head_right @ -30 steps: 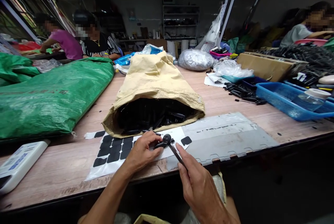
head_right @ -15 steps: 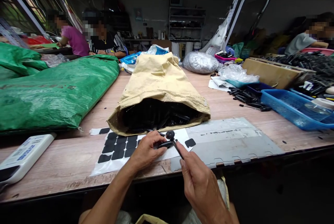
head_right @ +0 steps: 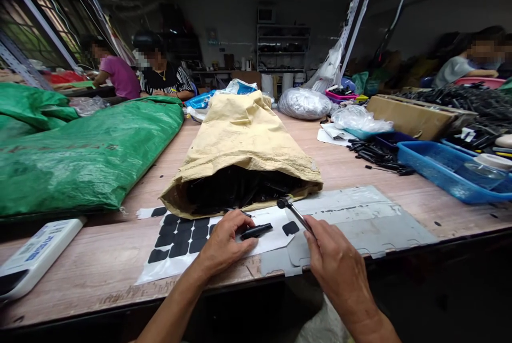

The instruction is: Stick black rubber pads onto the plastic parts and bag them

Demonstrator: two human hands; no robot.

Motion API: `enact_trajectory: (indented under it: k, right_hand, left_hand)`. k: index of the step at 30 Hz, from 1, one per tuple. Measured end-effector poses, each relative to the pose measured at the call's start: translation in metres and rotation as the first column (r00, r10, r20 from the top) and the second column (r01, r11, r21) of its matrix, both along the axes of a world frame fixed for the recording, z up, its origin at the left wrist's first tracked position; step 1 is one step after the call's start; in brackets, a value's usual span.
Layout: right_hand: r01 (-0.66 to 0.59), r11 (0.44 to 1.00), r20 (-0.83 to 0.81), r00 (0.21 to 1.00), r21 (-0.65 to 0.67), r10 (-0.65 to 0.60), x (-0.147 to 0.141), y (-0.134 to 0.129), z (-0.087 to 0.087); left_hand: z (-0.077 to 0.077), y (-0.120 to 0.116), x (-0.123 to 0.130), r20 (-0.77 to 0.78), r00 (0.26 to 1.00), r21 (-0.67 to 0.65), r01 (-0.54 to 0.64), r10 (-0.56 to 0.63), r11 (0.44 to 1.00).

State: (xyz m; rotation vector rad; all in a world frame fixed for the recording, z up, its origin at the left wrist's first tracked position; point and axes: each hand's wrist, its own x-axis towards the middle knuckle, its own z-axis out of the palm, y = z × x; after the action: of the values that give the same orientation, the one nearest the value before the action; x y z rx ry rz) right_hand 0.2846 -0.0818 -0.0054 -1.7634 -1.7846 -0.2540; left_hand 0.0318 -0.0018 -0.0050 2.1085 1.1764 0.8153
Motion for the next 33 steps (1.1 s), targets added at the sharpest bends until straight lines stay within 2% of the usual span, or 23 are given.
enact_trajectory:
  k: [4,9,12,14,15,16,18,20,22,24,26,30,33]
  right_hand:
    - [0.076,0.997,0.2,0.977,0.002,-0.075,0.026,0.015,-0.016]
    - [0.167,0.985,0.225,0.959,0.052,-0.174,0.031,0.021,-0.032]
    - [0.181,0.98,0.201,0.96,0.078,-0.194,0.029,0.023,-0.037]
    - [0.189,0.979,0.194,0.96,0.076,-0.2,0.029,0.024,-0.038]
    - [0.189,0.98,0.195,0.96,0.07,-0.199,0.029,0.025,-0.038]
    - [0.188,0.98,0.197,0.96,0.063,-0.197,0.028,0.025,-0.038]
    - [0.192,0.98,0.205,0.958,0.057,-0.199,0.028,0.025,-0.037]
    - [0.201,0.978,0.212,0.955,0.059,-0.209,0.027,0.025,-0.036]
    - [0.211,0.975,0.216,0.951,0.064,-0.22,0.025,0.024,-0.034]
    - [0.217,0.974,0.219,0.949,0.066,-0.227,0.024,0.023,-0.033]
    - [0.216,0.974,0.223,0.948,0.068,-0.226,0.024,0.023,-0.033]
    - [0.206,0.975,0.227,0.949,0.078,-0.219,0.025,0.024,-0.035]
    - [0.207,0.975,0.225,0.949,0.076,-0.219,0.026,0.025,-0.035]
  left_hand:
    - [0.0,0.001,0.0,-0.024,1.0,-0.013,0.012,-0.012,1.0]
    - [0.0,0.001,-0.003,-0.009,0.998,-0.01,0.06,-0.06,0.998]
    - [0.002,0.0,-0.004,0.112,0.99,-0.05,0.097,-0.091,0.994]
    - [0.006,0.001,-0.007,0.301,0.951,-0.123,0.104,-0.062,0.987]
    - [0.011,0.002,-0.009,0.434,0.901,-0.165,0.11,-0.029,0.98]
    - [0.017,0.003,-0.012,0.582,0.813,-0.197,0.123,0.015,0.973]
    - [0.033,0.008,-0.02,0.833,0.542,-0.231,0.156,0.112,0.96]
    - [0.052,0.015,-0.028,0.947,0.265,-0.232,0.162,0.185,0.959]
    - [0.068,0.022,-0.036,0.973,0.1,-0.224,0.147,0.21,0.964]
    - [0.077,0.028,-0.041,0.977,0.021,-0.213,0.134,0.212,0.968]
    - [0.079,0.029,-0.044,0.978,-0.013,-0.205,0.134,0.209,0.97]
    - [0.072,0.025,-0.044,0.976,0.0,-0.215,0.141,0.217,0.966]
    - [0.073,0.021,-0.044,0.976,0.031,-0.216,0.128,0.214,0.968]
